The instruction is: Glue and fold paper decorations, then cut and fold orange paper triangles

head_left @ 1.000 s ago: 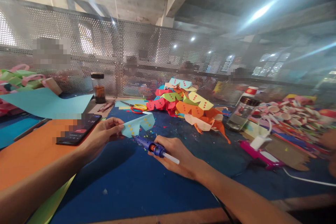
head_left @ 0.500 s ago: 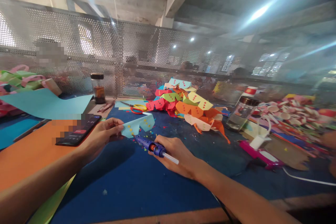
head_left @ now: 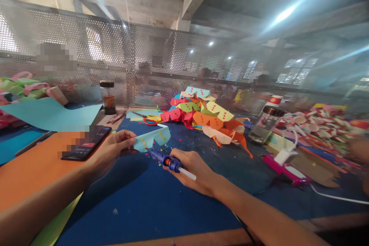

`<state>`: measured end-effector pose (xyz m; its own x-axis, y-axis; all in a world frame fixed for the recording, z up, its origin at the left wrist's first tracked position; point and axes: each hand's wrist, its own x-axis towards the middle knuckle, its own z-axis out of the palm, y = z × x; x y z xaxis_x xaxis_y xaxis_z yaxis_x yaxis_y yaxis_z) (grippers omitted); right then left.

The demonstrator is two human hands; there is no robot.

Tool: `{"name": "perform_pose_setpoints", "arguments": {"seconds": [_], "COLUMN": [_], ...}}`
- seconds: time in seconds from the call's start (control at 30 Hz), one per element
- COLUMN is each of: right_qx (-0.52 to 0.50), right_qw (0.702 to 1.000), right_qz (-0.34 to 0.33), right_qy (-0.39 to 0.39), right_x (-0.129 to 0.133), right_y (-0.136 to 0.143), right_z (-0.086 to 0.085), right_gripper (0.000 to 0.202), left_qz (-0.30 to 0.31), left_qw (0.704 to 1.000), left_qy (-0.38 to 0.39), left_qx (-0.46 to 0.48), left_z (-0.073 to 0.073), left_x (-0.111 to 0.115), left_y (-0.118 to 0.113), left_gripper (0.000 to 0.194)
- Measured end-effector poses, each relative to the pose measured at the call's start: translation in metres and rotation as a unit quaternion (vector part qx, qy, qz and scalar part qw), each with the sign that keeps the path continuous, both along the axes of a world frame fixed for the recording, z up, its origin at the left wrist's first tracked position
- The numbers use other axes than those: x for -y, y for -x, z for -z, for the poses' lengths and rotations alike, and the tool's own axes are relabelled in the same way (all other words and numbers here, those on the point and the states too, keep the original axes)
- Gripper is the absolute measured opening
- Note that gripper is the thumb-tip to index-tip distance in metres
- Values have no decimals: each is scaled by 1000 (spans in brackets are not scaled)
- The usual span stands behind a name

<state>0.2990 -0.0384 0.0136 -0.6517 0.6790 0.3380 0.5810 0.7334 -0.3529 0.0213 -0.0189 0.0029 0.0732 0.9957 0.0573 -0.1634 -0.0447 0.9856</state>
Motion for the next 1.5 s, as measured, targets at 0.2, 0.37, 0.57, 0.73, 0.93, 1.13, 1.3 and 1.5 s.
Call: {"name": "perform_pose_setpoints", "arguments": {"seconds": [0.2,0.37,0.57,0.73,0.93,1.13,1.3,1.5], "right_qx": [-4,-15,-4,-7,-22,-33,-31,-30], "right_qw": [1000,1000,1000,1000,1000,999,999,1000], "right_qz": [3,-4,1,2,1,-1,2,3], "right_qy": [-3,-17,-18,-10,-17,-15,-11,-9], "right_x": [0,-2,-2,0,-3,-3,-3,-1], "right_y": [0,-1,0,0,-1,-1,-1,-1], "right_z": [0,5,5,0,5,7,5,2], "right_gripper": [14,14,15,14,17,19,17,14], "left_qz": [9,7,2,1,-4,0,19,23], "left_qw": [1000,1000,1000,1000,1000,1000,1000,999], "left_qy": [-1,-2,0,6,9,10,22,22], "left_qx": [-4,-7,-8,-9,-13,-10,-10,-15], "left_z": [2,2,0,-3,-5,-6,-5,-2], "left_x": [-1,-1,1,3,3,4,5,3], "left_y": [1,1,-1,-3,-4,-7,-6,-5], "left_gripper": [37,38,41,41,41,42,44,42]}}
